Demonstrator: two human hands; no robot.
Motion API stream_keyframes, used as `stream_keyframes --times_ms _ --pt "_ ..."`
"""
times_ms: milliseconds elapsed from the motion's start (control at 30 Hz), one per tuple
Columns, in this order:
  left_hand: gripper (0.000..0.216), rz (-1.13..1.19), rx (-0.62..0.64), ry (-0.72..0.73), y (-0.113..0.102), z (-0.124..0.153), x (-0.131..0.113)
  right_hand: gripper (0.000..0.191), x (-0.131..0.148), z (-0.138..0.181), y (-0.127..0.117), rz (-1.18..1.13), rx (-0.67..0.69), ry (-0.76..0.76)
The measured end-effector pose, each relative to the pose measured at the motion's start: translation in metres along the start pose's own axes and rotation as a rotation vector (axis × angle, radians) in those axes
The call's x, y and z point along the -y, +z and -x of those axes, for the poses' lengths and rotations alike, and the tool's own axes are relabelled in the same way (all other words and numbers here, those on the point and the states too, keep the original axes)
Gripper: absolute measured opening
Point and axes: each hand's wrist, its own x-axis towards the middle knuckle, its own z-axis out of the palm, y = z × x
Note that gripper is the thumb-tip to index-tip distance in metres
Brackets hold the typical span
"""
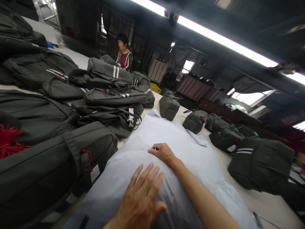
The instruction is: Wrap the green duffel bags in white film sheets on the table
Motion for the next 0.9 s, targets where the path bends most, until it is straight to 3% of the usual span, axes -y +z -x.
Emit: stream_keyframes --times_ms 67,133,267,367,433,500,567,633,700,767,833,900 --pt "0.050 -0.048 0.088 -0.104 0.012 -0.034 0.006 0.016 0.003 0.002 -0.020 0.062 -0.076 0.011" --pt "0.035 -0.067 0.193 -0.202 0.013 -0.053 0.009 0.025 0.006 0.018 -0.051 0.098 -0.193 0.033" --pt "0.022 -0.095 0.365 -0.294 0.001 -0.066 0.003 0.044 -0.003 0.097 -0.094 -0.006 -0.330 0.018" --pt "0.030 -0.142 0.398 -0.323 -0.005 -0.071 -0.003 0.054 -0.027 0.156 -0.079 -0.058 -0.194 0.042" --pt "0.034 -0.173 0.413 -0.324 -0.005 -0.075 -0.004 0.062 -0.042 0.173 -0.056 -0.019 -0.084 0.101" --pt "0.036 -0.211 0.436 -0.319 -0.003 -0.079 -0.004 0.068 -0.051 0.177 -0.042 -0.034 -0.068 0.132" --pt "0.037 -0.248 0.457 -0.296 0.000 -0.081 -0.001 0.069 -0.056 0.182 -0.049 -0.088 -0.207 0.110" --pt "0.038 -0.258 0.451 -0.240 0.003 -0.081 0.004 0.066 -0.069 0.203 -0.073 -0.138 -0.436 0.093" --pt "0.038 -0.230 0.422 -0.169 0.005 -0.078 0.012 0.062 -0.101 0.247 -0.102 -0.169 -0.626 0.161" --pt "0.037 -0.169 0.432 -0.101 0.008 -0.077 0.026 0.060 -0.151 0.309 -0.122 -0.217 -0.746 0.354" --pt "0.039 -0.082 0.518 -0.023 0.013 -0.077 0.043 0.063 -0.207 0.380 -0.125 -0.233 -0.850 0.627" --pt "0.046 -0.062 0.576 -0.051 0.019 -0.078 0.061 0.064 -0.257 0.443 -0.114 -0.175 -0.907 0.874"
